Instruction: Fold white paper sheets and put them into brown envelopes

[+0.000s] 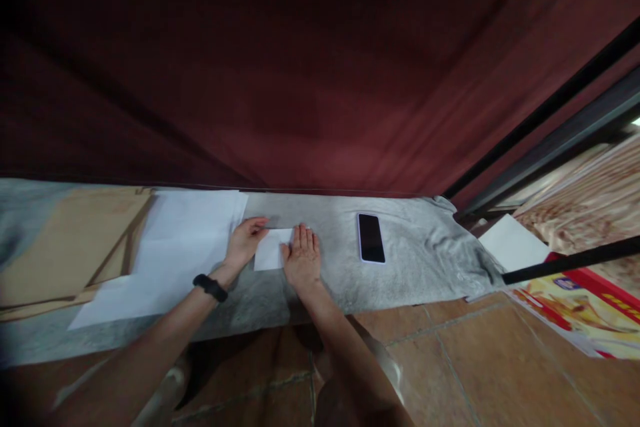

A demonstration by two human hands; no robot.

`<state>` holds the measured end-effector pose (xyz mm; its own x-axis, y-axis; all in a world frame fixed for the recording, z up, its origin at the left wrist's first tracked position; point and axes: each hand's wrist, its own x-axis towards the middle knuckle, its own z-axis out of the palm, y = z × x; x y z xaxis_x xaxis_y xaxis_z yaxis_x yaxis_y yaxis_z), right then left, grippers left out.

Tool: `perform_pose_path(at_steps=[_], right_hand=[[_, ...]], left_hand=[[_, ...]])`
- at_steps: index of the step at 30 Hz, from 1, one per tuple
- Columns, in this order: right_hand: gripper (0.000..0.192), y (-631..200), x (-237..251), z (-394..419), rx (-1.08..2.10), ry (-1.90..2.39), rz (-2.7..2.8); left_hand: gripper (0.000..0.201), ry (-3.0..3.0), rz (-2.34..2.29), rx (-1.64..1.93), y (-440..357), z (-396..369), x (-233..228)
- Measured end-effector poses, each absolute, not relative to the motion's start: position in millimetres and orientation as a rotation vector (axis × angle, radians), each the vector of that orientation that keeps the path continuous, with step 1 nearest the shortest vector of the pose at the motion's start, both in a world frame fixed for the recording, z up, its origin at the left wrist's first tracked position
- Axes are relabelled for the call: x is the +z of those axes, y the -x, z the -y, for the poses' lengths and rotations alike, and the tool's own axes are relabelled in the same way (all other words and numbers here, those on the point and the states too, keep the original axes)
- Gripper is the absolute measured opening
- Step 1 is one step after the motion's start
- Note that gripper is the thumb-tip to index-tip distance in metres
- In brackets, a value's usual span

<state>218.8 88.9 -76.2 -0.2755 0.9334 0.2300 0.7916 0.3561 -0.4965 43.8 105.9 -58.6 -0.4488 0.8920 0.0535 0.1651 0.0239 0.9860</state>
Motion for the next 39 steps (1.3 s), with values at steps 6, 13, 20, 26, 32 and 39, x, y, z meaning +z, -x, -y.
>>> perform_pose_path(at_steps=[6,13,20,26,32,39], right_hand=[[0.061,-214.2,-74.7,-86.9,0.334,1.553,2.125],[0.059,-212.6,-68.0,-85.4,0.283,1.612,2.146],[0.057,-212.4,-67.5,-85.5,0.252,1.625,2.174],[0.057,-212.5,-70.7,-84.0,0.16,1.655,2.196],[0.056,-212.1,-71.6,-83.1,0.145,1.626,2.181],[0.052,-217.7,-72.3,-81.1,0.148,1.426,2.246]], left_hand=[[0.023,-1.093,-1.739,1.566,-52.8,-96.9,-60.6],[0.035,-1.149,-1.717,1.561,-56.1,-77.1,-49.2],[0.044,-1.139,-1.716,1.594,-60.5,-53.4,-59.7],[0.049,-1.266,-1.803,1.496,-60.2,-41.9,-72.5],[0.037,-1.242,-1.851,1.487,-58.8,-44.2,-75.1],[0.027,-1.211,-1.887,1.489,-59.0,-47.0,-79.2]])
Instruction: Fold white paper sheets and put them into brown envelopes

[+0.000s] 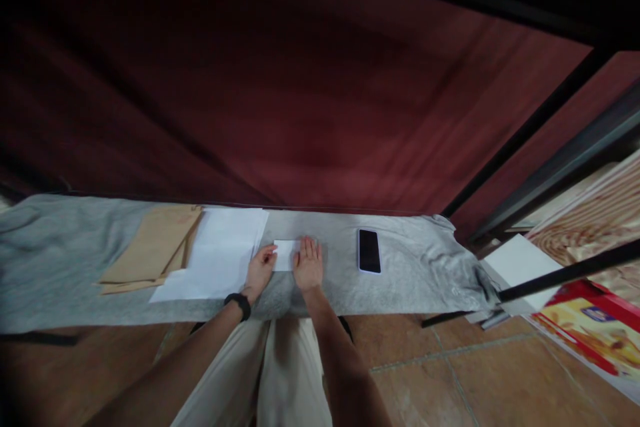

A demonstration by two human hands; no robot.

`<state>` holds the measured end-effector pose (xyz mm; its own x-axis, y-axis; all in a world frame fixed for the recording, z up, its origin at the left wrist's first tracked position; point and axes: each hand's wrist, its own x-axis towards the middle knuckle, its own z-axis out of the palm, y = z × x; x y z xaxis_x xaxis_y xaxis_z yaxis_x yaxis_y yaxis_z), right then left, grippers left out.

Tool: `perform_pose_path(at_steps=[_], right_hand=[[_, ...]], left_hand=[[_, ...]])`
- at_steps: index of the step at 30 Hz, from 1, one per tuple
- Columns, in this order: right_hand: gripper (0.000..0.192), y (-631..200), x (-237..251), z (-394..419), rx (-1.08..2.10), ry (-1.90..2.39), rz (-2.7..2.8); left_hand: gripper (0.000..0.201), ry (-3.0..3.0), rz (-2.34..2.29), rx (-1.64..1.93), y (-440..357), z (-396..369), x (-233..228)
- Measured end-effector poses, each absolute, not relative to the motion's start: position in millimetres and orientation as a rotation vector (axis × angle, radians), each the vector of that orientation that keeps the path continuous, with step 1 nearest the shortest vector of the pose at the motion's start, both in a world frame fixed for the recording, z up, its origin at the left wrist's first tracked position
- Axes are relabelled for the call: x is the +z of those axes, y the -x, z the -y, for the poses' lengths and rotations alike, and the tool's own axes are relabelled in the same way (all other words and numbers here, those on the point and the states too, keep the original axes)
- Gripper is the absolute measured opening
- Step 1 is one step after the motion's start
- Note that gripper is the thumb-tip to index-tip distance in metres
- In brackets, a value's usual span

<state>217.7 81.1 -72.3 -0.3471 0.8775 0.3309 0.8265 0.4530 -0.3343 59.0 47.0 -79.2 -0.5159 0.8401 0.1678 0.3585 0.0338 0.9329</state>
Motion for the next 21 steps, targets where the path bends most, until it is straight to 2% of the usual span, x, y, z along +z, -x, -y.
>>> perform_pose_path(at_steps=[3,6,16,21], right_hand=[[0.048,-218.4,-71.6,-78.9,0.213,1.171,2.428],[0.046,-216.3,-71.4,-77.8,0.251,1.1,2.522],[0.054,-213.5,-83.3,-73.7,0.127,1.485,2.28],[0.055,-225.9,-85.5,-68.2,0.037,1.515,2.147]], left_hand=[[0.022,-1.208,-1.884,1.475,-58.0,-48.4,-78.4],[0.019,-1.196,-1.876,1.465,-57.3,-49.8,-76.2],[0.011,-1.058,-1.844,1.492,-56.1,-55.4,-74.0],[0.01,-0.966,-1.783,1.543,-57.6,-55.0,-69.5]])
